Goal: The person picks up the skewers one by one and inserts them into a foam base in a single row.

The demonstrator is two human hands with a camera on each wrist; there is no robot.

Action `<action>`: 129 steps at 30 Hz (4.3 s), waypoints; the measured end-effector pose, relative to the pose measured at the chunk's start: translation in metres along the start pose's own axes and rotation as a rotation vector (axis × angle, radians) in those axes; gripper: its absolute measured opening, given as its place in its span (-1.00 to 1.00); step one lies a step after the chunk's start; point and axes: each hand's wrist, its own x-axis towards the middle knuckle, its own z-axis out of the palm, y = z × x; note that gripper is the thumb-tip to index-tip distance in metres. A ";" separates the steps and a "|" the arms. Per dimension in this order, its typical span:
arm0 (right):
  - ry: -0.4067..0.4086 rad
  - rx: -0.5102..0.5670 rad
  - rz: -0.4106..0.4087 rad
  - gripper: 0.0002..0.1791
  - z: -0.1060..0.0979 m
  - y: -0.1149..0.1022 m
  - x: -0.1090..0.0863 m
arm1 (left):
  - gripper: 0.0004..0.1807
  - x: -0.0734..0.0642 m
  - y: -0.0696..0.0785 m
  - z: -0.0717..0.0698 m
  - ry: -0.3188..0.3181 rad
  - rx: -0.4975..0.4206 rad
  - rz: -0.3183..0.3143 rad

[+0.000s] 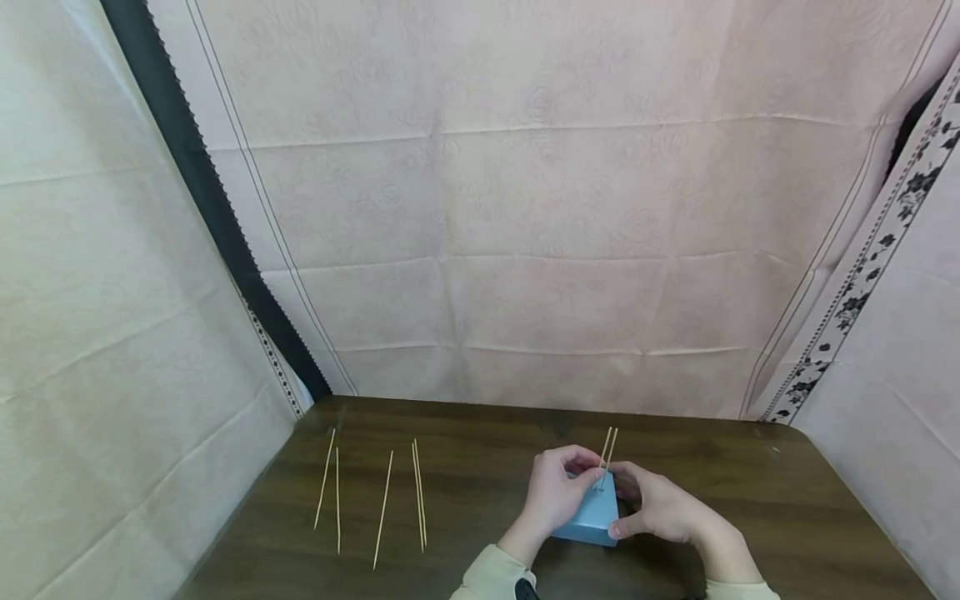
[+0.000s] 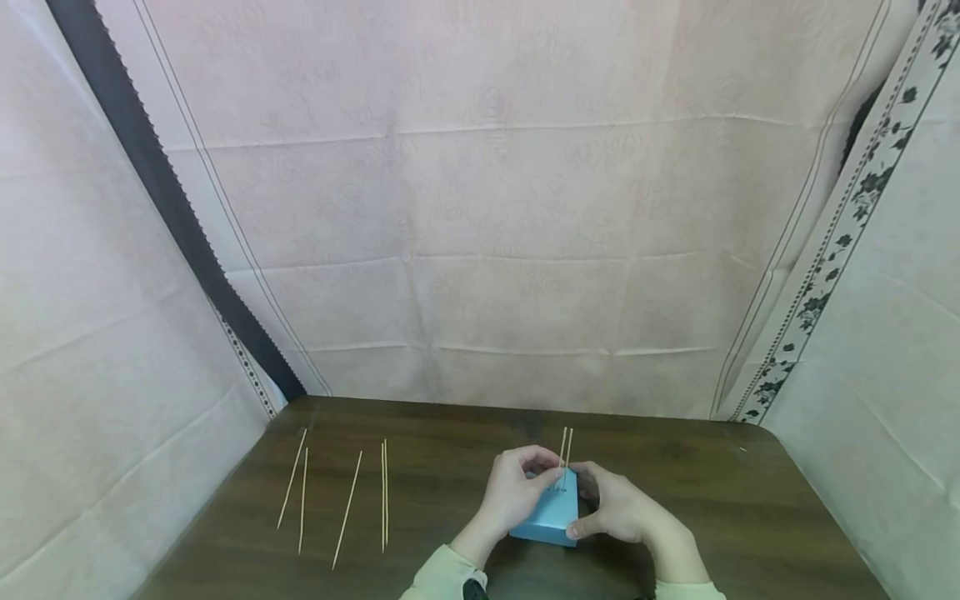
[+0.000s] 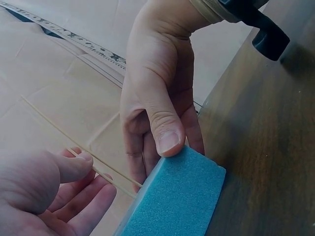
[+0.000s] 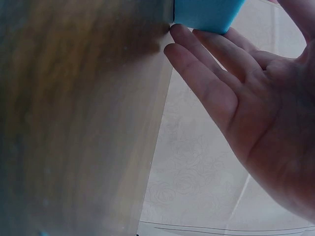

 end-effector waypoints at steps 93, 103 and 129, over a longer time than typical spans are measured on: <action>-0.013 0.009 0.027 0.12 -0.001 0.003 0.002 | -0.37 -0.035 -0.081 -0.220 0.147 0.250 -0.193; -0.017 0.009 0.029 0.13 -0.001 0.002 0.002 | -0.37 -0.035 -0.082 -0.218 0.152 0.308 -0.180; -0.020 0.012 0.040 0.12 -0.001 0.002 0.003 | -0.36 -0.035 -0.082 -0.203 0.081 0.344 -0.103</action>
